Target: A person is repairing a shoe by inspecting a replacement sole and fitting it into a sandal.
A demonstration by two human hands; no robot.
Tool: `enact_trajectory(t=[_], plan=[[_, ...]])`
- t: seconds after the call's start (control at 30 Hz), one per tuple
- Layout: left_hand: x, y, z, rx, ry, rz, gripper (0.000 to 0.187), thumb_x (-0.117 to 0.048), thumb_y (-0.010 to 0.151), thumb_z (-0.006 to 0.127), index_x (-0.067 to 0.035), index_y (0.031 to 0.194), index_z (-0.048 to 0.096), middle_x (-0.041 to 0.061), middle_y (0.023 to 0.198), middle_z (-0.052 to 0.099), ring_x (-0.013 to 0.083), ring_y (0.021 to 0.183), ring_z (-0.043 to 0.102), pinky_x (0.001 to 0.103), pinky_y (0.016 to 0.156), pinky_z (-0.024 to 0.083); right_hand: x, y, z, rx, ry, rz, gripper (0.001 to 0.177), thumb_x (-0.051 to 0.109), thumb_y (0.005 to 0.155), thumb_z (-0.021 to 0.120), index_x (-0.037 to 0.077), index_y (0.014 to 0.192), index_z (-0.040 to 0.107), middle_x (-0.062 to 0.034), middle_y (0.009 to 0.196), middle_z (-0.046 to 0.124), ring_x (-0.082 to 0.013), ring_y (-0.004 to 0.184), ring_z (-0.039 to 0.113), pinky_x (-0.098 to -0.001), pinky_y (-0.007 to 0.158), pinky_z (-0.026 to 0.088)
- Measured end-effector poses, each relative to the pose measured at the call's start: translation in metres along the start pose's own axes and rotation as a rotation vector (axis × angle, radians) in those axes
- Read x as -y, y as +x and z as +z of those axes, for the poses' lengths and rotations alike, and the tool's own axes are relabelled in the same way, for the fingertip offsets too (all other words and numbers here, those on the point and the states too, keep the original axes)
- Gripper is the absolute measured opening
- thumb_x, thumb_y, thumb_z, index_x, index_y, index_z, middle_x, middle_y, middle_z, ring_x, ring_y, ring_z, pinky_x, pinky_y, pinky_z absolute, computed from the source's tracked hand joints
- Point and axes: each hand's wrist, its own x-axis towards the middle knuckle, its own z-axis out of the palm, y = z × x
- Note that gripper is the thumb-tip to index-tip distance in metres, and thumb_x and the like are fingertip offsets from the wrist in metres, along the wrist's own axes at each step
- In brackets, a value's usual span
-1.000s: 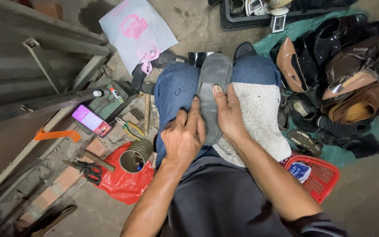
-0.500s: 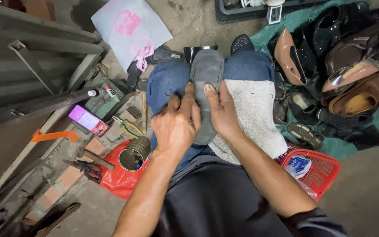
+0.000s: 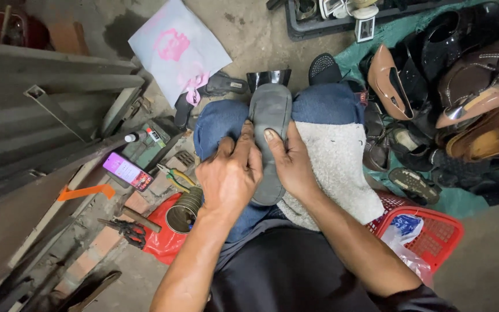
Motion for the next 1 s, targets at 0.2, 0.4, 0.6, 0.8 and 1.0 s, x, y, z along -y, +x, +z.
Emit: enact_trajectory(t=[0.2,0.4,0.6,0.8,1.0], plan=[[0.0,0.014,0.001,0.068,-0.04,-0.015,0.021,-0.026,0.087,0.063,-0.029,0.098,0.08,0.0,0.067,0.058,0.0247,0.042,0.062,0.036,0.043,0.052,-0.005,0.004,0.0,0.028,-0.067,0.023,0.066,0.044,0.106,0.052,0.004,0.156,0.035,-0.0272,0.139,0.058,-0.0359,0.125,0.06,-0.0516,0.099,0.054],[0.003,0.018,-0.006,0.057,-0.113,-0.009,0.028,-0.02,0.089,0.062,-0.024,0.108,0.081,0.008,0.072,0.065,0.0342,0.047,0.065,0.045,0.047,0.054,0.018,-0.004,0.002,0.008,-0.094,0.104,0.084,0.052,0.102,0.055,-0.006,0.156,0.029,-0.0332,0.142,0.054,-0.0403,0.127,0.059,-0.0536,0.099,0.053],[-0.007,-0.001,-0.036,0.135,-0.169,-0.089,0.036,-0.026,0.093,0.057,-0.018,0.123,0.076,0.013,0.074,0.065,0.0387,0.048,0.066,0.053,0.047,0.055,-0.035,-0.008,-0.012,0.008,-0.033,-0.078,0.049,0.04,0.104,0.061,0.008,0.141,0.057,-0.0195,0.118,0.072,-0.0261,0.108,0.069,-0.0447,0.093,0.058],[-0.009,-0.069,-0.069,0.179,-0.104,-0.175,0.037,-0.023,0.097,0.06,-0.018,0.133,0.069,0.005,0.084,0.061,0.031,0.044,0.059,0.046,0.036,0.046,-0.004,-0.071,-0.007,0.097,-0.192,-0.026,0.036,0.04,0.098,0.056,0.013,0.121,0.062,-0.0023,0.1,0.069,-0.0119,0.093,0.065,-0.0287,0.083,0.052],[-0.011,-0.083,-0.049,-0.037,-0.153,-0.2,0.034,-0.025,0.097,0.053,-0.024,0.119,0.078,0.002,0.073,0.06,0.0248,0.042,0.06,0.035,0.042,0.052,0.005,-0.069,-0.003,0.12,-0.243,-0.223,0.074,0.023,0.101,0.065,-0.01,0.154,0.024,-0.0416,0.137,0.052,-0.0522,0.13,0.052,-0.0655,0.108,0.042]])
